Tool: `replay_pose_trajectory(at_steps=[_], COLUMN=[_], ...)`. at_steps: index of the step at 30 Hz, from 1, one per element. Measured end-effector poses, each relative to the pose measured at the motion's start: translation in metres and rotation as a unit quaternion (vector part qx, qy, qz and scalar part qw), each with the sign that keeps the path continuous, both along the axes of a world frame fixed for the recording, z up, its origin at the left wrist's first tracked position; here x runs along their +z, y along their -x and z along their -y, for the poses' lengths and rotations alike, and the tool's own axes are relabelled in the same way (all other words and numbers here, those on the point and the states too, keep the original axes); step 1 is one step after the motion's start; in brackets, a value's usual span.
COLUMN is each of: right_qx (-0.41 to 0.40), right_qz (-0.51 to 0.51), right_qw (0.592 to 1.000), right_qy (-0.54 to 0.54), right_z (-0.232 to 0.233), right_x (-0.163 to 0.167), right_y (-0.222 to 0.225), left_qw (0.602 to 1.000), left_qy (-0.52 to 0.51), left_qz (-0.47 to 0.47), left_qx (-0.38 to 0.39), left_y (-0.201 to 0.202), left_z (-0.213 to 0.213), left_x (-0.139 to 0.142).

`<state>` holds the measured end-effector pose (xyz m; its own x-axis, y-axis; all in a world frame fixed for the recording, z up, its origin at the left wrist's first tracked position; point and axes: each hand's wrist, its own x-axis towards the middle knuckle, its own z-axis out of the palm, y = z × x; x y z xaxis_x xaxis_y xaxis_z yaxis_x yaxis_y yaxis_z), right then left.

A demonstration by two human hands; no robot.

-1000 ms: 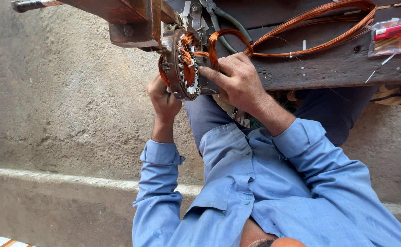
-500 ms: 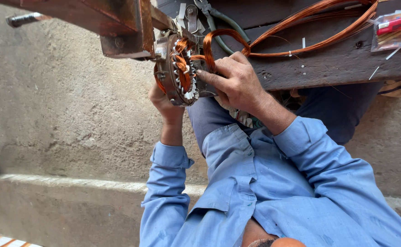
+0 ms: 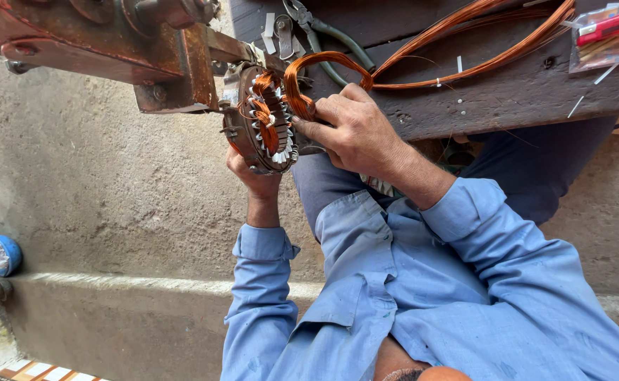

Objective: The person winds copper wire around a motor stator held in a vise, inserting white insulating strips between windings. They use shears to trim the wire and continue wrapping the coil by hand.

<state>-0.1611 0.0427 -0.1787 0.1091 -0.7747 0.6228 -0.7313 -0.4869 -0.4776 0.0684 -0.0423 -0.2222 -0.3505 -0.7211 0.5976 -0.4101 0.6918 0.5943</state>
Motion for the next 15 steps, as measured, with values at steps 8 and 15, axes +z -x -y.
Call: replay_pose_trajectory(at_steps=[8, 15], right_qx=[0.000, 0.002], right_qz=[-0.004, -0.013], right_qw=[1.000, 0.999], right_qy=[-0.028, -0.030], right_z=[0.001, 0.003], right_x=[0.003, 0.009], right_y=[0.000, 0.001], left_qw=[0.962, 0.989], left_qy=[-0.209, -0.041], left_qz=[-0.168, -0.129], left_qx=[-0.047, -0.066], left_y=[-0.009, -0.013], left_z=[0.005, 0.009], left_x=[-0.016, -0.022])
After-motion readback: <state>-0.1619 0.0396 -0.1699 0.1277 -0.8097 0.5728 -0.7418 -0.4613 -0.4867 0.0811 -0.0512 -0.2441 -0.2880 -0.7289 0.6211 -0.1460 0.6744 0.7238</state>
